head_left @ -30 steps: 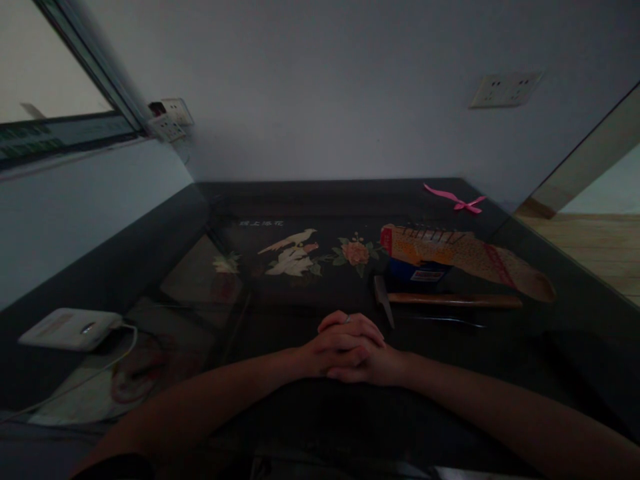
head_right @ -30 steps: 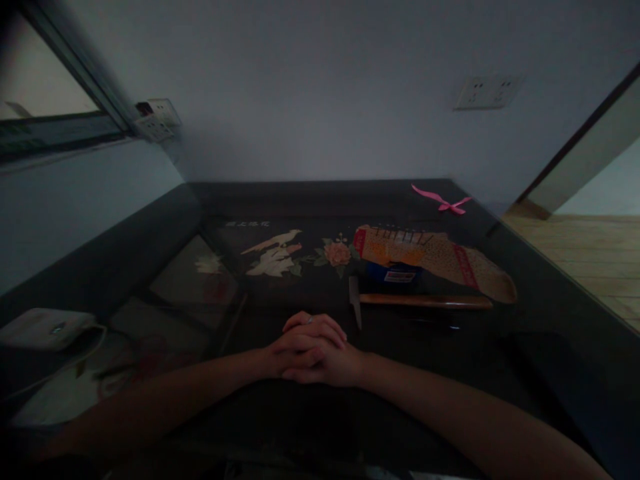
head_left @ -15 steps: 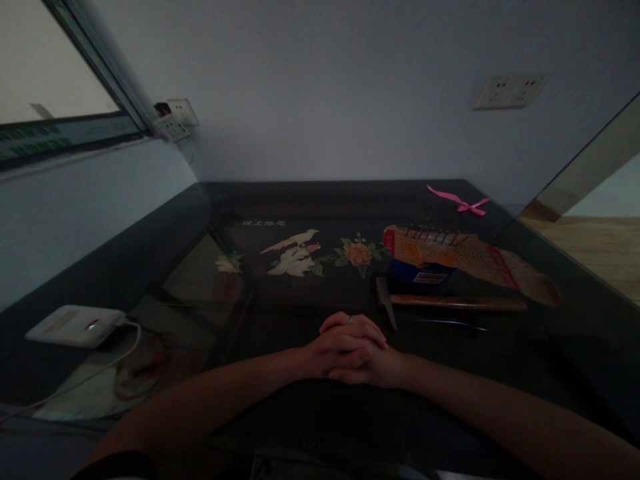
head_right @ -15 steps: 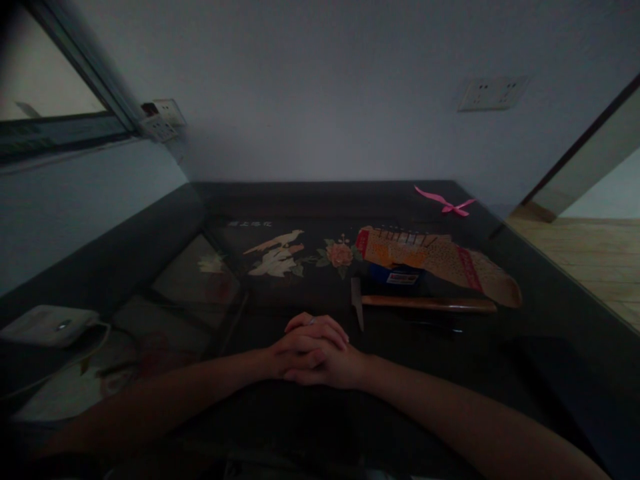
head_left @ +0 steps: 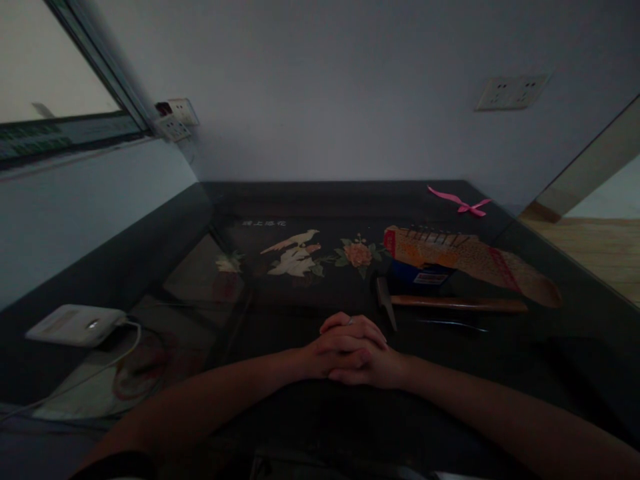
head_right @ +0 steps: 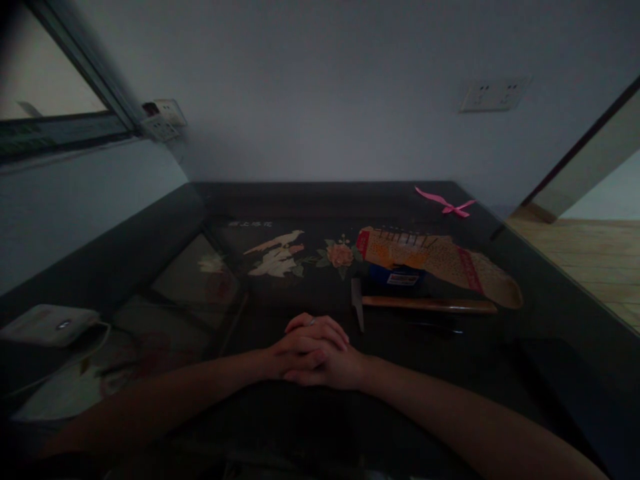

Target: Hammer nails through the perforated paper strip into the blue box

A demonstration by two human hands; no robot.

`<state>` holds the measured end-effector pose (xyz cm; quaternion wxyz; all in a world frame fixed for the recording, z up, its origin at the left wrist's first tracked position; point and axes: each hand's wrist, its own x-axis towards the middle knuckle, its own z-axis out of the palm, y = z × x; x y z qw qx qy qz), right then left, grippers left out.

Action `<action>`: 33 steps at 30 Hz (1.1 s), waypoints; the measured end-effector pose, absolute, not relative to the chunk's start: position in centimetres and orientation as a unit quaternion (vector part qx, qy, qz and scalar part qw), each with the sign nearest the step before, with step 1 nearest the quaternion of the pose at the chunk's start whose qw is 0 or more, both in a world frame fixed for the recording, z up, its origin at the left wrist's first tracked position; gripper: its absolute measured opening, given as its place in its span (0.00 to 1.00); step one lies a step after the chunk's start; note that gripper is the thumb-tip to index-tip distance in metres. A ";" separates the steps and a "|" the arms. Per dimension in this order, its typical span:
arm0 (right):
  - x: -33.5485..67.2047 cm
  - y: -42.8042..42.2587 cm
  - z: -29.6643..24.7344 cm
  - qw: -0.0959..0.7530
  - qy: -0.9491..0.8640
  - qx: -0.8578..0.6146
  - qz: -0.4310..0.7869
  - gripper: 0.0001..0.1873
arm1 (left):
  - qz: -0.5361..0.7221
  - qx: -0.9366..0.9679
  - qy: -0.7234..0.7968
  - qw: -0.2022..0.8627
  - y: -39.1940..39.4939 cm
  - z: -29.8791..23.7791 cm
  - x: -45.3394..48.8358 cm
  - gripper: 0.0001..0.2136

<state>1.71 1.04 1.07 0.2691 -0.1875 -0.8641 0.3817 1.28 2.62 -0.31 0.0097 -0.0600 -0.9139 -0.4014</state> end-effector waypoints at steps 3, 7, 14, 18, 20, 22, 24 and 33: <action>1.7 1.0 1.2 0.264 -0.863 -0.191 0.386 0.22 | -0.391 -0.104 -0.914 -0.035 2.4 -0.5 1.0 0.18; 1.7 1.0 1.4 0.273 -0.864 -0.179 0.383 0.22 | -0.393 -0.124 -0.909 -0.052 2.2 -0.4 0.8 0.16; 1.7 1.0 1.3 0.270 -0.863 -0.183 0.387 0.21 | -0.397 -0.125 -0.907 -0.061 2.3 0.0 0.8 0.17; 1.7 1.0 1.2 0.273 -0.860 -0.185 0.389 0.21 | -0.396 -0.115 -0.910 -0.049 2.0 -0.4 0.6 0.17; 1.6 1.0 1.2 0.275 -0.863 -0.181 0.384 0.21 | -0.395 -0.109 -0.911 -0.041 1.8 -0.6 0.6 0.16; 1.6 1.0 1.2 0.276 -0.867 -0.179 0.375 0.21 | -0.397 -0.101 -0.912 -0.036 1.7 -0.6 0.8 0.17; 1.7 1.0 1.2 0.268 -0.870 -0.185 0.371 0.21 | -0.400 -0.098 -0.910 -0.039 1.9 -0.4 1.0 0.19; 1.7 1.0 1.0 0.286 -0.866 -0.177 0.371 0.20 | -0.404 -0.121 -0.905 -0.063 0.7 0.2 0.1 0.15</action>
